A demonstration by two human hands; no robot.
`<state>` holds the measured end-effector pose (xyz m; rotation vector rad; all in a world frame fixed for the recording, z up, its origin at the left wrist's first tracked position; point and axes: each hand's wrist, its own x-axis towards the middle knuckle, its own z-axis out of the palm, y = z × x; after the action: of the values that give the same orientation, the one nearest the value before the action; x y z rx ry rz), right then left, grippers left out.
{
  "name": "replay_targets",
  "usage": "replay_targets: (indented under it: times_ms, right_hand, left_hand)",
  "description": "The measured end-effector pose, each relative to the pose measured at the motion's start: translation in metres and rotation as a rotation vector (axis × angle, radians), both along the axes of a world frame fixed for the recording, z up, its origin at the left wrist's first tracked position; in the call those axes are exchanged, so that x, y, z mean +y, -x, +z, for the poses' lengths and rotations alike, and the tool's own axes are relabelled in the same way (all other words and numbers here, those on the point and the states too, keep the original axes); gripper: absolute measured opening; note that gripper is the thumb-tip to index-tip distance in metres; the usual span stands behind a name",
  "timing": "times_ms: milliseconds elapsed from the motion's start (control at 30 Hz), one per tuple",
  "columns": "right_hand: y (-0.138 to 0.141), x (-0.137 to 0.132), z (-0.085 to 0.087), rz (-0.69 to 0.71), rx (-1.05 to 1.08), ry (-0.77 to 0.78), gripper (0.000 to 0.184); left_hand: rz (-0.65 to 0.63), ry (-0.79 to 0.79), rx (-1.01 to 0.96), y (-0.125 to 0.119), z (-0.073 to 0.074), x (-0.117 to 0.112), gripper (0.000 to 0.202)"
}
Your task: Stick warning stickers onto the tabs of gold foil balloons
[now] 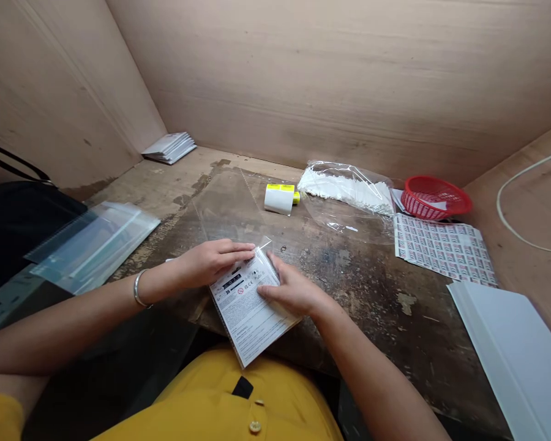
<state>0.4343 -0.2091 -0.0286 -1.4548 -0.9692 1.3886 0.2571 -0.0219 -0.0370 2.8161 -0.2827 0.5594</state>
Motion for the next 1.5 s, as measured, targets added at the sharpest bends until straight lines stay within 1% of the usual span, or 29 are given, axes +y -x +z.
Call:
replay_targets:
  times_ms: [133,200,267,333,433,500,533,600,633,667,700,767,833,900,933,1000,1167,1267,1300,1333,1400,1433,1467,1500]
  right_hand:
    - [-0.006,0.001,0.008,-0.061,-0.077,-0.062,0.089]
    - [-0.007,-0.002,0.012,-0.085,-0.160,-0.113,0.087]
    - [-0.005,-0.008,0.014,-0.122,-0.267,-0.162,0.085]
    - [-0.001,-0.014,0.016,-0.170,-0.344,-0.191,0.084]
    - [0.003,-0.023,0.019,-0.235,-0.412,-0.199,0.083]
    - [0.004,-0.027,0.020,-0.267,-0.447,-0.192,0.084]
    - [0.004,-0.029,0.021,-0.274,-0.456,-0.187,0.084]
    - [0.003,-0.032,0.023,-0.279,-0.469,-0.177,0.084]
    - [0.003,-0.034,0.024,-0.275,-0.477,-0.174,0.083]
    - [0.003,-0.035,0.025,-0.268,-0.487,-0.169,0.083]
    - [0.003,-0.037,0.026,-0.262,-0.496,-0.165,0.082]
    - [0.004,-0.040,0.027,-0.246,-0.499,-0.164,0.081]
    - [0.005,-0.042,0.027,-0.231,-0.479,-0.166,0.081]
    - [0.004,-0.046,0.026,-0.227,-0.446,-0.164,0.082]
    - [0.003,-0.048,0.025,-0.232,-0.423,-0.163,0.082]
    - [-0.001,-0.053,0.023,-0.260,-0.356,-0.158,0.082]
    - [-0.008,-0.063,0.026,-0.308,-0.165,-0.129,0.082]
    - [-0.007,-0.065,0.028,-0.331,-0.120,-0.139,0.081]
    - [-0.007,-0.065,0.028,-0.343,-0.114,-0.144,0.080]
    - [-0.007,-0.064,0.028,-0.351,-0.110,-0.146,0.080]
    - [-0.007,-0.064,0.027,-0.345,-0.101,-0.138,0.078]
    - [-0.007,-0.064,0.027,-0.338,-0.099,-0.131,0.077]
    - [-0.006,-0.065,0.026,-0.331,-0.095,-0.123,0.077]
    - [-0.006,-0.065,0.026,-0.326,-0.092,-0.117,0.076]
  left_hand:
    - [-0.071,-0.195,0.070,0.006,0.013,-0.003,0.049]
    - [-0.095,-0.247,0.034,0.009,0.015,-0.003,0.050]
    - [-0.063,-0.229,-0.067,0.009,0.015,-0.001,0.050]
    - [0.022,-0.136,-0.199,0.008,0.012,0.000,0.052]
    - [0.219,0.134,-0.338,0.002,0.005,-0.001,0.055]
    - [0.338,0.392,-0.335,-0.004,0.000,-0.001,0.056]
    - [0.390,0.577,-0.303,-0.007,-0.003,0.001,0.061]
    - [0.450,1.007,-0.174,-0.015,-0.009,0.006,0.078]
    - [0.455,1.204,-0.095,-0.020,-0.012,0.010,0.085]
    - [0.441,1.359,-0.019,-0.025,-0.014,0.014,0.088]
    - [0.410,1.462,0.045,-0.032,-0.015,0.017,0.084]
    - [0.331,1.548,0.129,-0.046,-0.016,0.022,0.070]
    - [0.241,1.616,0.186,-0.058,-0.013,0.021,0.060]
    - [0.172,1.663,0.222,-0.065,-0.009,0.013,0.055]
    - [0.157,1.681,0.225,-0.066,-0.007,0.008,0.053]
    - [0.169,1.711,0.190,-0.063,-0.006,-0.005,0.048]
    - [0.261,1.736,0.026,-0.033,-0.006,-0.032,0.038]
    - [0.272,1.715,-0.058,-0.017,-0.001,-0.045,0.035]
    - [0.262,1.700,-0.084,-0.013,0.001,-0.048,0.039]
    - [0.251,1.679,-0.105,-0.011,0.002,-0.050,0.050]
    - [0.239,1.619,-0.140,-0.009,0.003,-0.051,0.076]
    - [0.241,1.577,-0.155,-0.010,0.004,-0.051,0.083]
    - [0.253,1.524,-0.172,-0.011,0.004,-0.051,0.083]
    - [0.276,1.451,-0.197,-0.012,0.003,-0.051,0.075]
